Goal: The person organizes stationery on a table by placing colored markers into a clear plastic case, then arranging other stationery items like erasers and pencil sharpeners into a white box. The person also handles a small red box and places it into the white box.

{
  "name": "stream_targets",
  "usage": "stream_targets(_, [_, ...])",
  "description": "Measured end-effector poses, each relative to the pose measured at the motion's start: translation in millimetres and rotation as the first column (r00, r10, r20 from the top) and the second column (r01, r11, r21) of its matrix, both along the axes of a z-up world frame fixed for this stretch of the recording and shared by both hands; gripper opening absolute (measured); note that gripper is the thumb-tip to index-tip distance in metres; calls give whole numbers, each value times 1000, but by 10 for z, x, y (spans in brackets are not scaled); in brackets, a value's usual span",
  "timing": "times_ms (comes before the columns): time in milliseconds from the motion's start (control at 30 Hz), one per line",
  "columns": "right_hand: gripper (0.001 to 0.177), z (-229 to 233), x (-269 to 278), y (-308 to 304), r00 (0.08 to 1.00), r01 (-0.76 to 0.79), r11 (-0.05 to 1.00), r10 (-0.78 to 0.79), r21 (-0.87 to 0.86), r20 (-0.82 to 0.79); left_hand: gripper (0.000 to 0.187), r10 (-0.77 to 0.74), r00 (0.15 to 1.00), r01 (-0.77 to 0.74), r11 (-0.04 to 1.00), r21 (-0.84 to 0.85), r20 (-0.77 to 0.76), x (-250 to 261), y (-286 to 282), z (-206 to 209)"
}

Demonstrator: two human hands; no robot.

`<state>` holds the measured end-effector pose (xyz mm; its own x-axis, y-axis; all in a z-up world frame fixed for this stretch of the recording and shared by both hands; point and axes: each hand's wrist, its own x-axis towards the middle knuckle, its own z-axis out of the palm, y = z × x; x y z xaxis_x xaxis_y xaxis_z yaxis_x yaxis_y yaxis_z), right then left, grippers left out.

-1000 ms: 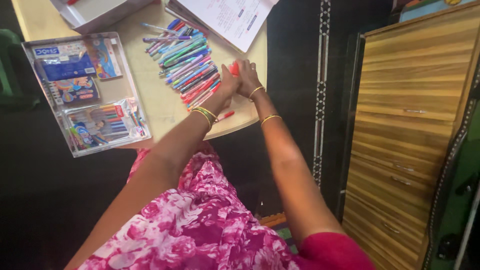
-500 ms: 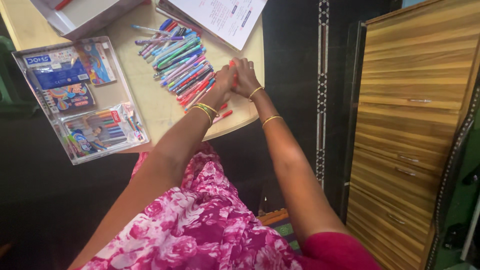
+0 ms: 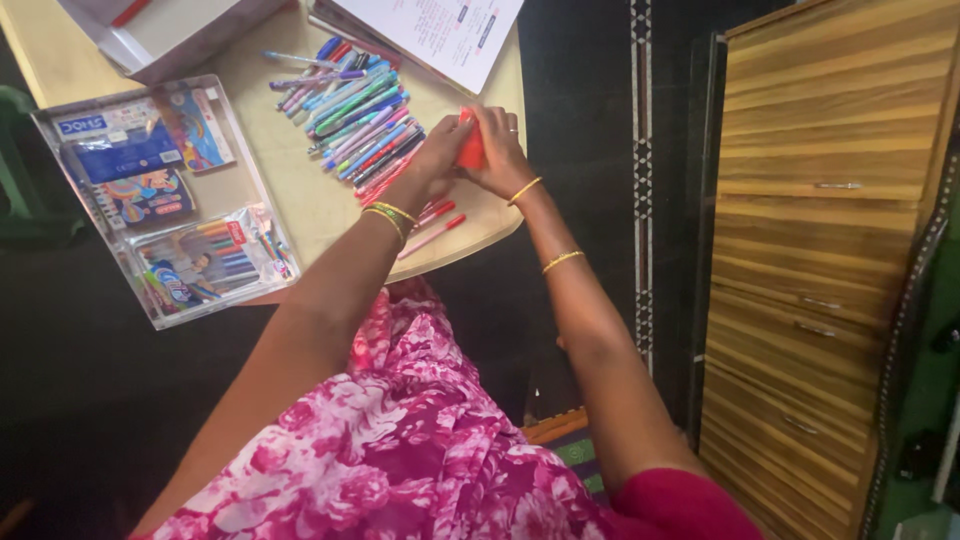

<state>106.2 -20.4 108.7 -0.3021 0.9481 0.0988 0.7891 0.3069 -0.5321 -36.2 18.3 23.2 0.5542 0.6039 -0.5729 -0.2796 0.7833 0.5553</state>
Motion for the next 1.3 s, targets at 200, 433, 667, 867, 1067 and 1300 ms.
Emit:
stream_targets(200, [81,302,-117,-49,986,32,991,-53,-132,-157,35,-8,1000,6,994,109,25,-395,-66,703])
stream_targets(433, [47,52,-554,-186,196,209,814,-578,-543,-792,27,107,993,-112,987,118,42,-803,-131,959])
stream_targets(667, [54,233,-1451,-288,204,216,903,-414,-372,-887,37,263,952,-292,933,209,158,-1290,-298,1190])
stream_targets(867, [54,574,-2033,-396,363,283,920,-364,-271,-858,32,309,935,-354,842,408,174,-1792,-457,1421])
stream_targets(1067, [36,455,-2465,-357,350,300,919,-356,-256,-866,23,365,931,-331,858,394,-14,-2234,-542,1592])
stream_targets(1300, [31,609,-2966,-373,175,171,938,-329,-300,-928,28,463,883,-408,840,357,-81,-2633,-617,1575])
